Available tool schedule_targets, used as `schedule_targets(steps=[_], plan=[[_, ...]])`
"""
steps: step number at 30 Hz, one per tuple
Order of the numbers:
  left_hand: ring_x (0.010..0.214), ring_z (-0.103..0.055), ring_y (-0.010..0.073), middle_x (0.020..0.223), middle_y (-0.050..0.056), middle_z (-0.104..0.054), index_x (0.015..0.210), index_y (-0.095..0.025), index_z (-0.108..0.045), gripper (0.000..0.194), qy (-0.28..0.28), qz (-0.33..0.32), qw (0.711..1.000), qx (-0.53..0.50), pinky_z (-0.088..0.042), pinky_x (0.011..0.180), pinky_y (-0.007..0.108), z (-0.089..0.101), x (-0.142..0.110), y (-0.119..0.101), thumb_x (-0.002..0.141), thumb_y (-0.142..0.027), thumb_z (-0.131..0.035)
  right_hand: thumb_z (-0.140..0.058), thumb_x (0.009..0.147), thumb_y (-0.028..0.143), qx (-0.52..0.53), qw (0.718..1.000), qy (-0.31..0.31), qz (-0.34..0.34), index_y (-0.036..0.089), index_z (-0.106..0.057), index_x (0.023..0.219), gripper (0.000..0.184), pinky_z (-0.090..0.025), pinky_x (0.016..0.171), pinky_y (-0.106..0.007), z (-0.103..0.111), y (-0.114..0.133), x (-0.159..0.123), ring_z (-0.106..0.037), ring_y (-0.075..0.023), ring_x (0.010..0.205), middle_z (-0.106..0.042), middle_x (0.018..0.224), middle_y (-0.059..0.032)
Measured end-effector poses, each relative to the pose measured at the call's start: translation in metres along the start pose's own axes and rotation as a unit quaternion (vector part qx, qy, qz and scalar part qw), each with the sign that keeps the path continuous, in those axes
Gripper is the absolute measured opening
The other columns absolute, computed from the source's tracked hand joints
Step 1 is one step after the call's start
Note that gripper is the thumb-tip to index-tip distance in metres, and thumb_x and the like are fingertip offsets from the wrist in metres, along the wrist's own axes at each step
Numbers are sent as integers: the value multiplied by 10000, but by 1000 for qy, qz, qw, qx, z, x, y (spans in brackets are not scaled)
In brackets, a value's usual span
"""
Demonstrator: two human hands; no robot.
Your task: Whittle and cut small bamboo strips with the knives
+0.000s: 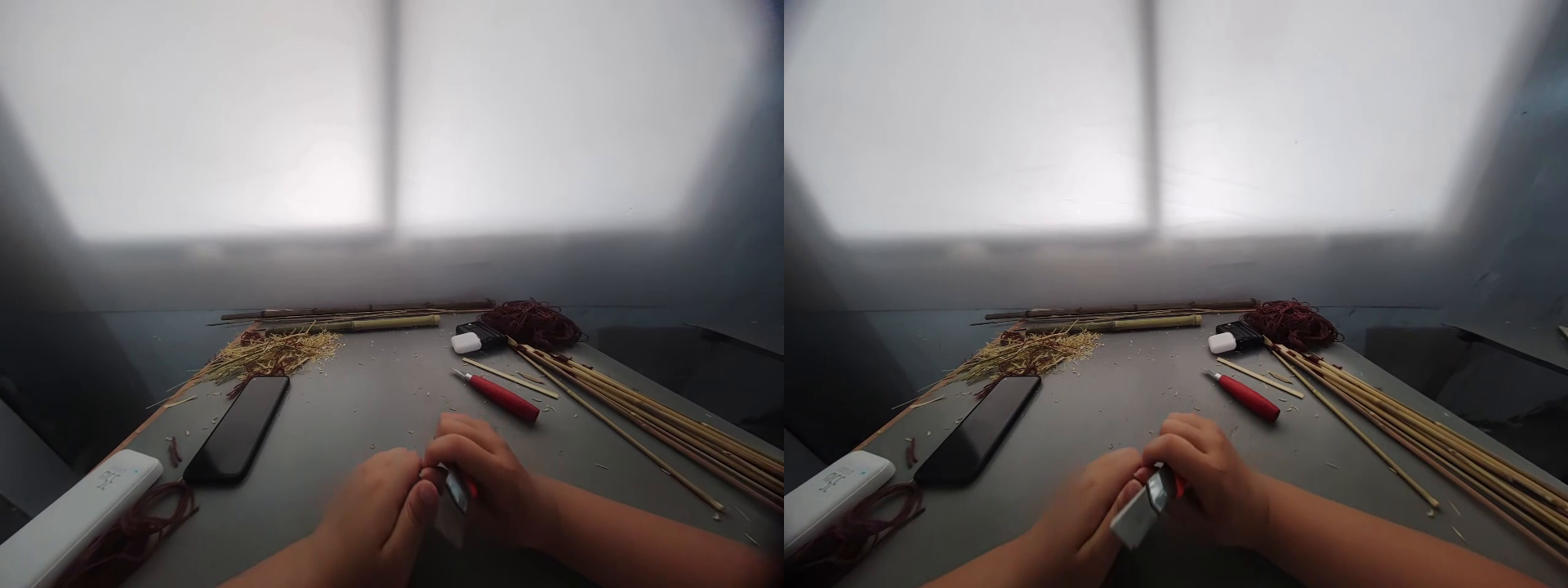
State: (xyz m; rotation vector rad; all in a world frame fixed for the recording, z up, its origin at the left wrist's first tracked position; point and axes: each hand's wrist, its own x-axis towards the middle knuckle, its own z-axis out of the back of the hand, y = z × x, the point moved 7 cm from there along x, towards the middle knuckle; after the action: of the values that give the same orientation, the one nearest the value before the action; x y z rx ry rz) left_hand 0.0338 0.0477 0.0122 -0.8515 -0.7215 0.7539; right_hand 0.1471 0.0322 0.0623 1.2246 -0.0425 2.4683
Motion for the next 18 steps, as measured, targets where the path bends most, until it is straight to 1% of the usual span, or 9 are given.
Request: schedule_targets(steps=[2,4,6,8,9,11,13,15,18], plan=[[763,-537,222,836,84,-625,838,-202,-615,535,30,-18,993,110,-375,707,313,-1,-1,-8,1007,-529,-227,-449,904,131,8,1000,0,3,232,-468,884,104,-335,531,-254,-2,2,-1,-433,-134,565,-494,653,28],[854,-573,262,929,112,-649,902,-196,-623,480,29,11,979,202,-410,747,336,11,0,-15,996,-492,-257,-447,882,92,3,1000,-10,-6,229,-456,865,139,-338,530,-251,-2,1,-2,-447,-135,575,-507,658,24],[982,-587,329,1082,159,-650,1078,-167,-615,436,-13,57,948,314,-439,806,397,40,3,-23,941,-492,-358,-432,867,59,-10,1000,-28,-10,226,-456,862,168,-340,528,-246,1,-2,-2,-459,-133,579,-517,662,22],[1078,-575,375,1164,188,-641,1130,-153,-605,488,-74,119,897,419,-443,880,462,83,3,-29,923,-518,-356,-410,852,34,-24,999,-39,-9,223,-458,863,195,-345,529,-241,2,-5,-2,-465,-128,575,-523,665,21],[1079,-583,391,1163,199,-644,1114,-149,-608,507,-86,167,869,457,-453,871,479,106,2,-25,921,-536,-345,-403,843,28,-26,999,-40,-8,222,-459,863,203,-346,528,-238,3,-6,-1,-467,-126,573,-526,667,21],[1039,-611,430,1106,228,-667,1049,-139,-618,538,-78,269,811,513,-466,836,503,150,-7,-9,891,-585,-360,-396,827,22,-23,999,-37,-5,222,-460,868,213,-349,526,-231,2,-6,0,-472,-123,570,-534,670,20],[1034,-622,462,1087,255,-677,1010,-141,-629,592,-61,350,774,524,-479,793,502,186,-20,16,854,-652,-374,-394,819,23,-18,999,-29,-1,222,-465,874,218,-349,523,-228,0,-6,1,-477,-123,567,-542,671,19],[1003,-646,464,1061,259,-696,1011,-150,-637,629,-55,408,765,496,-490,760,489,209,-35,41,793,-702,-430,-391,812,25,-17,1000,-22,1,222,-470,877,222,-348,522,-227,-2,-5,1,-479,-124,565,-549,669,18],[1031,-651,452,1098,258,-700,1024,-144,-639,695,-54,403,788,462,-496,779,458,220,-43,65,699,-745,-513,-387,797,21,-21,1000,-16,3,221,-472,879,233,-347,523,-229,-4,-6,-1,-480,-129,566,-563,672,11]])
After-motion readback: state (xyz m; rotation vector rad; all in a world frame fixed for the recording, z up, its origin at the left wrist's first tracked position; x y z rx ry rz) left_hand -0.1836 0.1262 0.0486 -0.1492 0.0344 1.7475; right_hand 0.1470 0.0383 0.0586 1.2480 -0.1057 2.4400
